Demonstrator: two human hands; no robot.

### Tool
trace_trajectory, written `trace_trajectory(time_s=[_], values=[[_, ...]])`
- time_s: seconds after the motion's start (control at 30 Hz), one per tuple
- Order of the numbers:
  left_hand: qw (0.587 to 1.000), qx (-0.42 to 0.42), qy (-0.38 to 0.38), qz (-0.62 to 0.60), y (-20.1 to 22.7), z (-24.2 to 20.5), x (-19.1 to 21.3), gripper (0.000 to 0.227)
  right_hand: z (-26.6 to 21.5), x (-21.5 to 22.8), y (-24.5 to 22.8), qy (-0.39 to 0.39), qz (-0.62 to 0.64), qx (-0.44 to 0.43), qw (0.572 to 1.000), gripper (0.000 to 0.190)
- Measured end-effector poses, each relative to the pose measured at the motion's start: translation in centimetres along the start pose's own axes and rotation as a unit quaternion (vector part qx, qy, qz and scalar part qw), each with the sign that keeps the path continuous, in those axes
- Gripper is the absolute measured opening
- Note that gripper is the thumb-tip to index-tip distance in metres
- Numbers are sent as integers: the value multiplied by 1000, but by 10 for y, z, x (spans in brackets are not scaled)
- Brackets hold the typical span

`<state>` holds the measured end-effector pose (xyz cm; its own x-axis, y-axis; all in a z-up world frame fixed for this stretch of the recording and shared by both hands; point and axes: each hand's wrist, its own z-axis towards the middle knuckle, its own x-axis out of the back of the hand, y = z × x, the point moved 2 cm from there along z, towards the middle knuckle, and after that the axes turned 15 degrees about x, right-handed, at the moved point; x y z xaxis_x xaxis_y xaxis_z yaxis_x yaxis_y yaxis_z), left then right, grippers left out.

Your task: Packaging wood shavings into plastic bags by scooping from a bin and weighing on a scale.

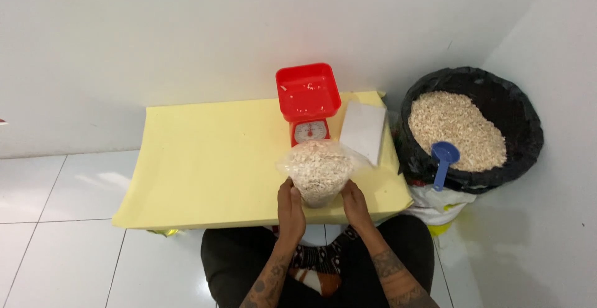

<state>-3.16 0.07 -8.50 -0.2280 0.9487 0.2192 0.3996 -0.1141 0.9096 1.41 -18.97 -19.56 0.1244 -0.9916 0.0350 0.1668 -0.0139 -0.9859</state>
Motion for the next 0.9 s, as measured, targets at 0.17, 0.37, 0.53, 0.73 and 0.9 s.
trace_trajectory(time_s=[0.17,0.37,0.53,0.73,0.9], values=[[985,-165,50,9,59,-8,12,66,19,1,-68,33,-4,37,999,57],[951,-301,62,-42,184,19,27,62,117,11,-146,61,-14,130,990,50],[952,-302,14,-43,269,37,27,64,179,-9,-244,46,-2,216,975,57],[974,-150,-87,-143,241,124,25,75,198,-14,-254,25,-77,84,993,73],[983,-63,-144,-95,223,146,22,99,204,-13,-225,-19,-184,28,982,70]])
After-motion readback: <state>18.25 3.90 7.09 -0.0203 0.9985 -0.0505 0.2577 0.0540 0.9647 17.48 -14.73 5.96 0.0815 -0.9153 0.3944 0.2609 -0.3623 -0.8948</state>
